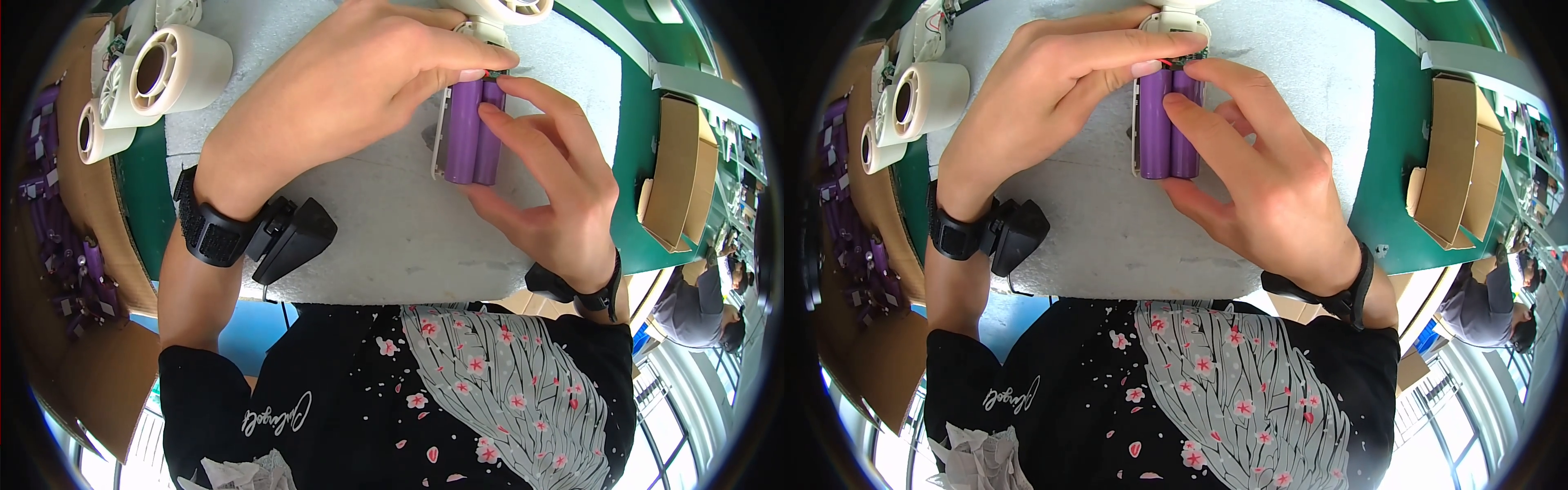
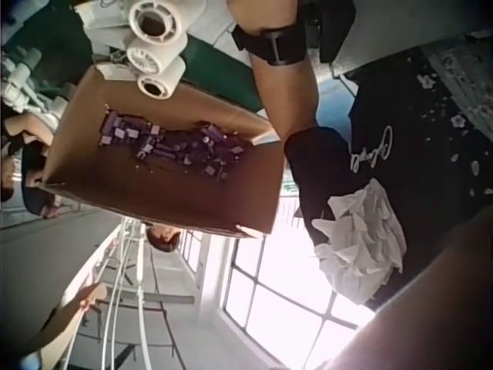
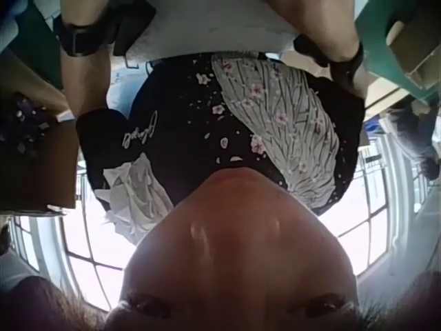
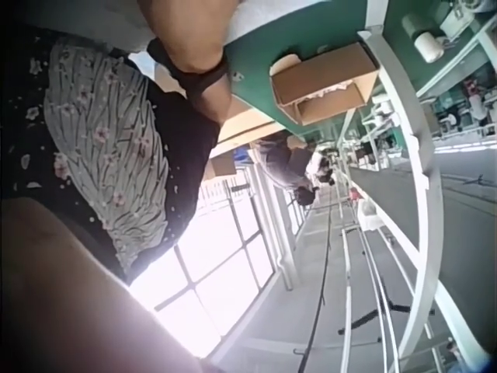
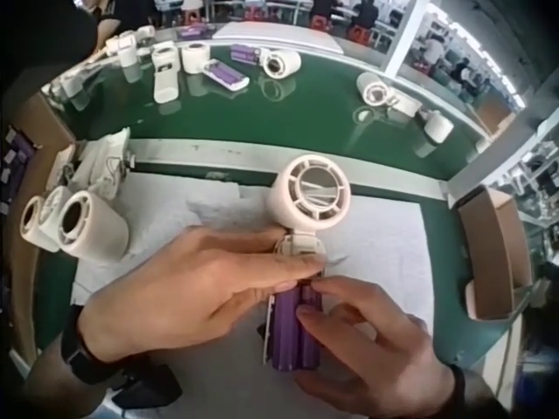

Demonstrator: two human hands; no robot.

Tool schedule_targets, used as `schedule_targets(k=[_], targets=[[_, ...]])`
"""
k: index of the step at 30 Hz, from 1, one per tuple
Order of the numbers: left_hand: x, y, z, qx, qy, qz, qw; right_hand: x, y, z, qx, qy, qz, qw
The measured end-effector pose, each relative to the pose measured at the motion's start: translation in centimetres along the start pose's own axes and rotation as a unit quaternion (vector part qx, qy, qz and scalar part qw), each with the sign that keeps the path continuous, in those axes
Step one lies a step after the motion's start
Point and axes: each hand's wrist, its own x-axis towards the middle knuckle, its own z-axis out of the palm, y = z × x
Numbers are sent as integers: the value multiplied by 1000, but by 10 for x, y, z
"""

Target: Assembling a handheld device by inserting batteries and a circuit board into its plastic housing.

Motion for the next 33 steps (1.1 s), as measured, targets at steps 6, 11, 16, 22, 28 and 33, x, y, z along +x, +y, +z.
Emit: schedule_targets(k=[6, 11, 16, 22, 28, 33], targets=[[0, -20, 8, 80, 72, 116, 987, 5, 0, 3, 6, 6, 0, 1000], [-4, -13, 2, 62, 51, 108, 991, -2, -2, 7, 10, 16, 2, 1000], [-5, -10, -2, -88, -20, 16, 996, -2, 0, 10, 34, 29, -4, 999], [-2, -13, 3, -59, -29, -7, 998, 4, 5, 10, 59, 13, 5, 998], [-9, -18, 10, -61, 46, -23, 997, 12, -1, 12, 89, -6, 47, 995], [-1, -17, 22, -112, 71, -6, 991, 12, 0, 2, 92, -9, 94, 991]])
